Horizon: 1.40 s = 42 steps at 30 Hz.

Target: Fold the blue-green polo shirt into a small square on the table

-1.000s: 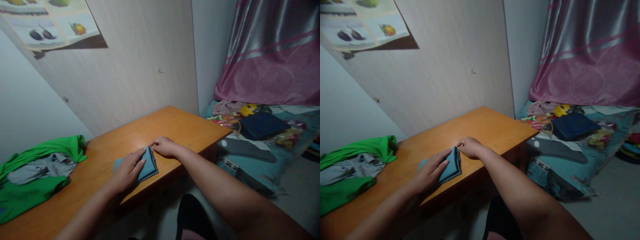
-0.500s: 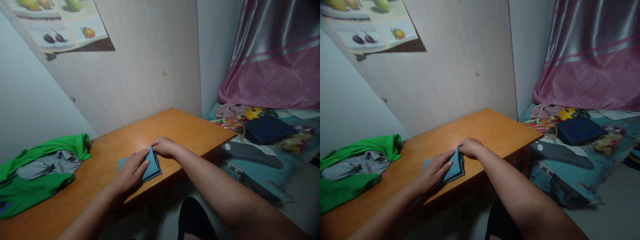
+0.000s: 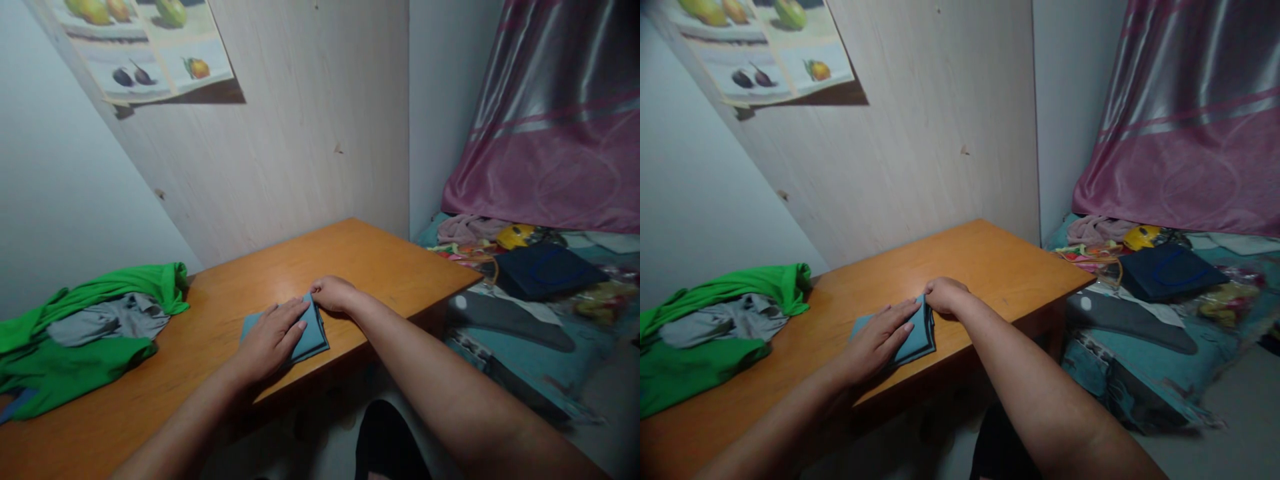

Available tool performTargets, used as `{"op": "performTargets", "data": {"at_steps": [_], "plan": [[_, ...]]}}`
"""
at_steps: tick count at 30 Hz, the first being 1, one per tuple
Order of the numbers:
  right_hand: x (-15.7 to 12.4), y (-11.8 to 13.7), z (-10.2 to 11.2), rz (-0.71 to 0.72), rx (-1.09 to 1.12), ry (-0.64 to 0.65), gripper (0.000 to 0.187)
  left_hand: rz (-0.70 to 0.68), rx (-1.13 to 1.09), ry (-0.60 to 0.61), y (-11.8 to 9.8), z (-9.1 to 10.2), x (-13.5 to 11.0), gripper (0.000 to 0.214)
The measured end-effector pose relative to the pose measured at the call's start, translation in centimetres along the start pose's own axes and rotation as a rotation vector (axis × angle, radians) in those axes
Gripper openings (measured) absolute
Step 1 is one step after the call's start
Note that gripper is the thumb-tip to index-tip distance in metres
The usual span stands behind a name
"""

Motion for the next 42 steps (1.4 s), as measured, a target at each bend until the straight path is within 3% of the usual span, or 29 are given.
{"op": "performTargets", "data": {"at_steps": [5,9,13,23,27,32,35,38,42], "plan": [[0.4,-1.0,-0.2,-0.008,0.077,-0.019,0.018,-0.004,0.014,0.021,-0.2,0.0,-0.2,0.051],[0.1,-0.7,0.0,-0.013,0.084,-0.027,0.044,0.014,0.033,0.046,-0.7,0.2,-0.1,0.052],[-0.4,0.1,0.1,-0.051,-0.044,-0.008,0.06,0.007,0.061,0.077,-1.0,0.3,0.0,0.054],[-0.6,0.0,0.0,-0.119,-0.126,-0.035,0.064,-0.021,0.078,0.061,-1.3,0.0,0.1,0.064],[-0.8,-0.1,0.0,-0.077,-0.114,-0.06,0.066,0.015,-0.064,0.01,-0.9,0.1,0.1,0.075],[-1.0,-0.2,0.3,-0.066,-0.072,-0.072,0.067,0.13,-0.493,-0.101,0.7,0.6,-0.2,0.079],[-1.6,1.3,0.9,-0.051,-0.137,-0.145,0.067,0.178,-0.609,-0.156,1.5,0.5,-0.3,0.078],[-2.8,4.3,1.0,0.015,-0.242,-0.223,0.069,0.153,-0.716,-0.22,2.0,0.0,-0.2,0.083],[-4.3,8.4,-0.9,0.19,-0.338,-0.167,0.062,0.137,-0.798,-0.321,2.9,-0.5,-0.2,0.084]]}}
Point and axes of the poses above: each hand's wrist, its own x-axis towards the middle knuckle, its own z-axis out of the back of the hand, y = z × x, the point moved 5 cm from there along x, towards the middle knuckle, and after that the axes turned 4 degrees about x, right-handed, at the moved point
